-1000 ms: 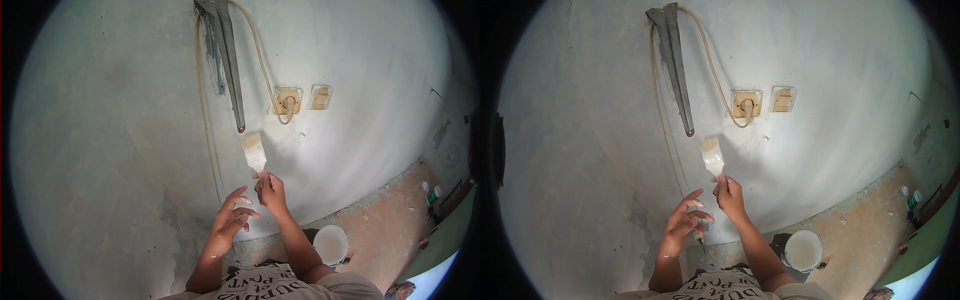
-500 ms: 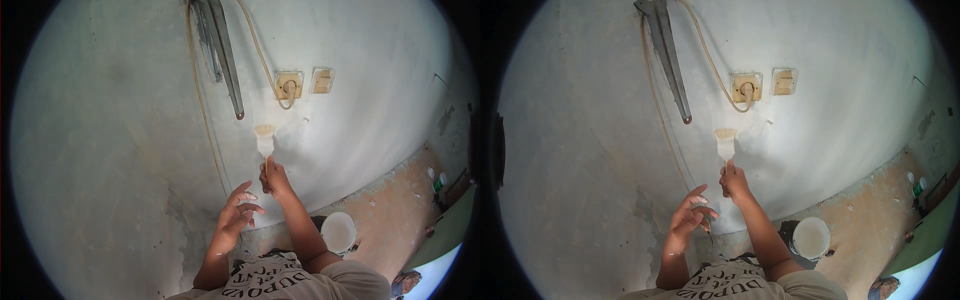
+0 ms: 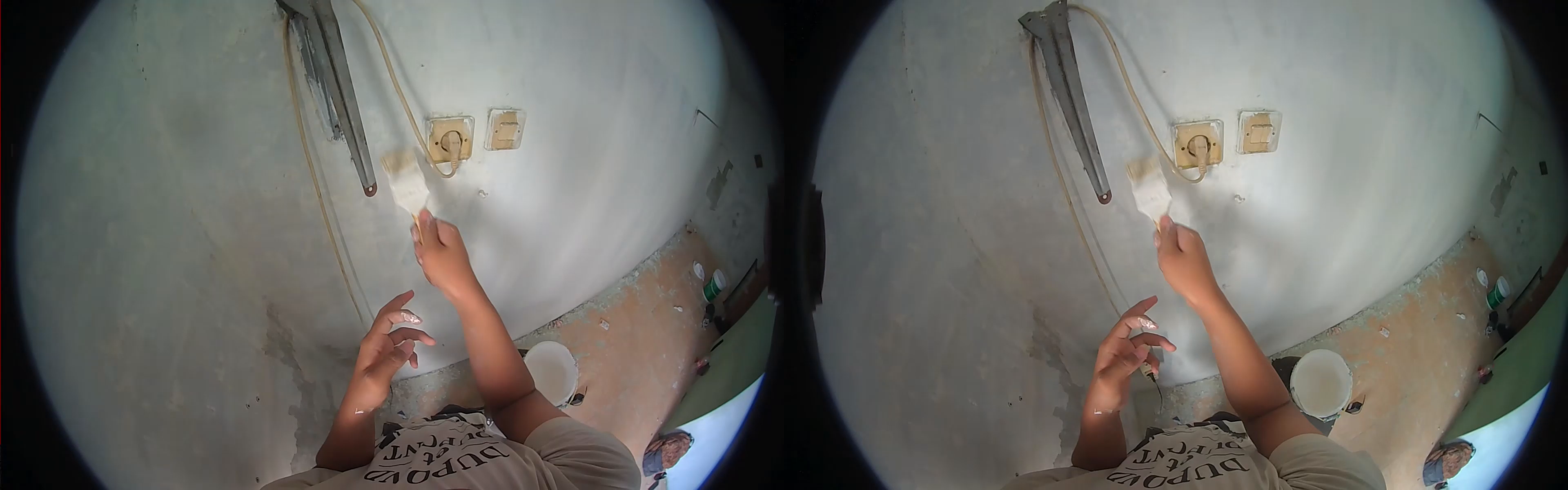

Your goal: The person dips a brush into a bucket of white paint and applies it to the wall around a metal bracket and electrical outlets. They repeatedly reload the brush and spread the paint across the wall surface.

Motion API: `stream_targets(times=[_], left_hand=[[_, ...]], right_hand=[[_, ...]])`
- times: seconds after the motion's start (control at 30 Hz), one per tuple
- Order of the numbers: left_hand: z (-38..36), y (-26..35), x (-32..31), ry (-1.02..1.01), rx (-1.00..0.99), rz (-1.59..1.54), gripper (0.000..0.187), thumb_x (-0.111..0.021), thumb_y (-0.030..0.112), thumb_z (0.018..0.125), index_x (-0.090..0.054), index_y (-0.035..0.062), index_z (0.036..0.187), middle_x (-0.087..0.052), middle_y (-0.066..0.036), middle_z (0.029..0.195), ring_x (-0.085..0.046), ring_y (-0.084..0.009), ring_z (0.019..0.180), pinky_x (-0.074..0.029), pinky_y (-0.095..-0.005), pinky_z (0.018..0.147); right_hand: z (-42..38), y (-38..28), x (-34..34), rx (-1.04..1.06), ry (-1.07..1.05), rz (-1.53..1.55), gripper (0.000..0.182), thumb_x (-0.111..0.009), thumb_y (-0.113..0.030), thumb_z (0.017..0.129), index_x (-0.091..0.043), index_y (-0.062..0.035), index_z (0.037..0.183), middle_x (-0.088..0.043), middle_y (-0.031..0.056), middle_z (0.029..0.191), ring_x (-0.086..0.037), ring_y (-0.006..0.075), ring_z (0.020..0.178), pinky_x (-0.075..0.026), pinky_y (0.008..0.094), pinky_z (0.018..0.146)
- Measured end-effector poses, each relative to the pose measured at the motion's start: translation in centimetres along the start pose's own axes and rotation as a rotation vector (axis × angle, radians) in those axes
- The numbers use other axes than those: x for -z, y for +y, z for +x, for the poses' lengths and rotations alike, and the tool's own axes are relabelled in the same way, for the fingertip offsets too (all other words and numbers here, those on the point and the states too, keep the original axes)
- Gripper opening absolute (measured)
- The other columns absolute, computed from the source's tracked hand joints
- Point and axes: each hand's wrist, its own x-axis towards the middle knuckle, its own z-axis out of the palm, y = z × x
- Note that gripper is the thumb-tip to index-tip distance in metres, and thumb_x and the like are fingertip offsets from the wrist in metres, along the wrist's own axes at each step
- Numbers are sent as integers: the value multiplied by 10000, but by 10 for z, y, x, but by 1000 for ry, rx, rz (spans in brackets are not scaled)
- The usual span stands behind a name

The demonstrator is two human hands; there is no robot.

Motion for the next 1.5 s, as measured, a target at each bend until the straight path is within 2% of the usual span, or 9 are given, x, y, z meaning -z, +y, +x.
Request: stream_targets(times=[0.1, 0.17, 0.33, 0.5, 0.77, 0.93, 1.17, 1.23, 1.5], left_hand=[[1, -2, 0, -4, 3, 5, 420, -444, -50, 866, -535, 49, 1264, -306, -179, 1562, -652, -261, 1049, -483, -297, 699], [1, -2, 2, -9, -1, 2, 416, -445, -49, 869, -537, 51, 1263, -307, -181, 1562, -653, -261, 1049, -484, -297, 699], [-4, -4, 12, 56, -23, -6, 388, -465, -33, 884, -546, 48, 1254, -313, -182, 1562, -655, -256, 1049, -477, -290, 696], [-10, -4, 18, 103, -2, 16, 376, -472, -20, 885, -551, 47, 1247, -314, -183, 1564, -657, -250, 1038, -473, -288, 694], [-9, -3, 12, 90, 2, 4, 386, -458, -24, 867, -553, 47, 1235, -313, -186, 1568, -658, -248, 1029, -475, -291, 697], [-8, -5, 11, 102, -85, 23, 369, -460, -18, 867, -553, 41, 1220, -318, -198, 1561, -659, -249, 1030, -479, -290, 694], [-5, -8, 15, 106, -102, 36, 358, -459, -18, 873, -555, 41, 1213, -324, -209, 1552, -656, -248, 1025, -484, -292, 696], [-4, -8, 17, 104, -92, 31, 359, -459, -20, 876, -556, 45, 1216, -326, -202, 1552, -655, -247, 1024, -481, -290, 696], [-9, -10, 32, 131, -71, 14, 365, -462, -31, 887, -556, 51, 1230, -341, -165, 1554, -660, -239, 1024, -462, -285, 689]], right_hand=[[43, 29, -12, 431, 110, -176, 449, -379, -325, 1083, -511, -22, 777, -433, 33, 546, -383, 142, 472, -362, 323, 487], [51, 41, -17, 400, 204, -328, 461, -367, -279, 1069, -540, 42, 787, -544, 237, 656, -519, 459, 664, -427, 483, 661], [21, 147, 2, 227, 140, -405, 555, -329, -349, 1074, -540, 33, 731, -552, 246, 661, -532, 459, 635, -437, 493, 642], [-41, 164, 15, -490, 65, -169, 522, -371, -369, 1067, -551, -32, 710, -446, 52, 532, -383, 194, 372, -318, 376, 379], [-19, 62, 18, -350, 12, -26, 397, -384, -337, 1068, -525, -69, 811, -392, -35, 546, -283, 84, 390, -198, 285, 340], [-8, 13, -5, 333, 64, -281, 365, -371, -230, 1072, -525, -24, 813, -441, -11, 602, -384, 97, 511, -340, 295, 493], [57, -2, -47, 493, 102, -271, 344, -372, -192, 1061, -527, 23, 842, -517, 121, 657, -503, 265, 603, -422, 399, 614], [62, 24, -57, 501, 189, -401, 370, -385, -241, 1064, -554, 23, 868, -601, 271, 759, -581, 493, 752, -451, 523, 683], [-13, 196, -43, 249, 137, -567, 345, -374, -249, 1053, -576, 1, 929, -636, 279, 837, -596, 505, 825, -483, 571, 720]])
